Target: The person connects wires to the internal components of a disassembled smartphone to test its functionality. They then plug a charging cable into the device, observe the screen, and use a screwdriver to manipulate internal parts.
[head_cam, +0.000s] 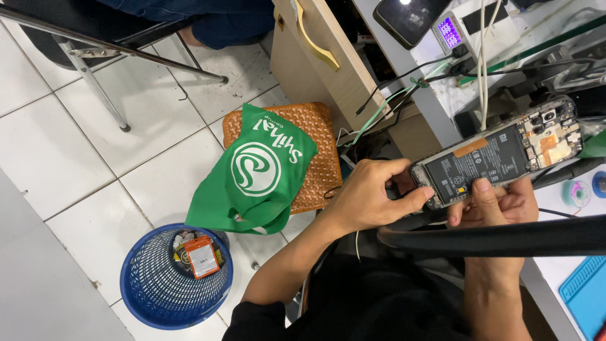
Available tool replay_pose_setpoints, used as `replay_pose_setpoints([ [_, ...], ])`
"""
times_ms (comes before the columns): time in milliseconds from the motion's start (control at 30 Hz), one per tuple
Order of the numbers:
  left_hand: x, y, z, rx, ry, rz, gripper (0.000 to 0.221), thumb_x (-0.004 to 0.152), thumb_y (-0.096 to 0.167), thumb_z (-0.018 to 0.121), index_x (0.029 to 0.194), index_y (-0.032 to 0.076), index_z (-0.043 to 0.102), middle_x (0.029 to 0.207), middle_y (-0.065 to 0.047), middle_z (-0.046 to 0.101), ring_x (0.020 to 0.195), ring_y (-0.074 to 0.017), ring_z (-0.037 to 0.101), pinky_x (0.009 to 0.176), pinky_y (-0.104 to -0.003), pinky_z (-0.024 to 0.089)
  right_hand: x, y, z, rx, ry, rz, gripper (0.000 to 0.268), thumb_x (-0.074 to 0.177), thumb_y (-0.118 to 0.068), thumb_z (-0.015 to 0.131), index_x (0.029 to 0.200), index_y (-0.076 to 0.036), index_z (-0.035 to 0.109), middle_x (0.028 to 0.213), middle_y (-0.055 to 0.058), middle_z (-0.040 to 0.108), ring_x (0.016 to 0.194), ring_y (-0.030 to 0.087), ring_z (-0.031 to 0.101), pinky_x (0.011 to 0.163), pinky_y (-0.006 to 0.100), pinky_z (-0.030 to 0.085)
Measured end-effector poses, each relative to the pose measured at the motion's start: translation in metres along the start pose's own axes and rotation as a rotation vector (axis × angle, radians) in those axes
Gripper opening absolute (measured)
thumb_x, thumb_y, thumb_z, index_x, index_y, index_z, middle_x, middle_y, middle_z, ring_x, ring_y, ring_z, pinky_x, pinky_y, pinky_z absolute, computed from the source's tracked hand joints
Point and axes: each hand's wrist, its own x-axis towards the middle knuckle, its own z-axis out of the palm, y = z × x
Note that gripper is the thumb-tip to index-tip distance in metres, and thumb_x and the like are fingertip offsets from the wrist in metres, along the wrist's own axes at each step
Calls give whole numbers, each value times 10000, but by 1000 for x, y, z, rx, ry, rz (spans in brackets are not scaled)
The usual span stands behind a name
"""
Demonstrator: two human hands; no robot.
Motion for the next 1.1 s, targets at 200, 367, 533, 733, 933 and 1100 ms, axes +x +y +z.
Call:
replay_pose_setpoints([
  [200,1,-6,3,30,24,74,224,911,279,619,786,95,602,689,5,700,633,-166,675,651,-333,498,0,3,-3,-8,20,7,154,1025,-129,653,1085,-139,512,800,-33,566,451,157,568,386,210,450],
  [367,0,-1,0,3,12,50,280,903,325,626,745,105,555,644,22,630,595,-129,569,611,-312,457,-1,-4,4,24,-2,-4,268,1007,-149,671,1250,-118,565,888,-11,632,494,119,571,423,175,507],
  [533,1,-2,2,25,22,28,306,883,347,638,720,108,539,610,11,576,555,-141,504,579,-325,426,0,2,0,30,4,-5,223,1010,-124,660,1211,-121,563,858,-22,613,468,132,564,410,186,488],
  [733,0,-7,4,-13,20,90,252,931,282,622,782,83,583,673,2,684,606,-140,644,601,-313,486,0,0,0,-6,1,7,205,1020,-141,658,1192,-124,549,827,-33,608,465,132,571,415,188,491],
  [933,0,-1,1,-1,3,29,303,895,353,624,738,107,541,621,24,540,575,-132,464,579,-310,414,1,-2,1,23,-23,-14,269,1015,-128,651,1264,-115,553,903,-37,648,463,114,566,417,181,493],
  [1100,0,-8,4,27,16,77,259,924,310,614,793,88,592,676,2,670,609,-165,635,620,-332,477,1,1,-2,6,-5,9,200,1011,-139,664,1171,-128,545,839,-27,613,459,155,578,410,207,464],
])
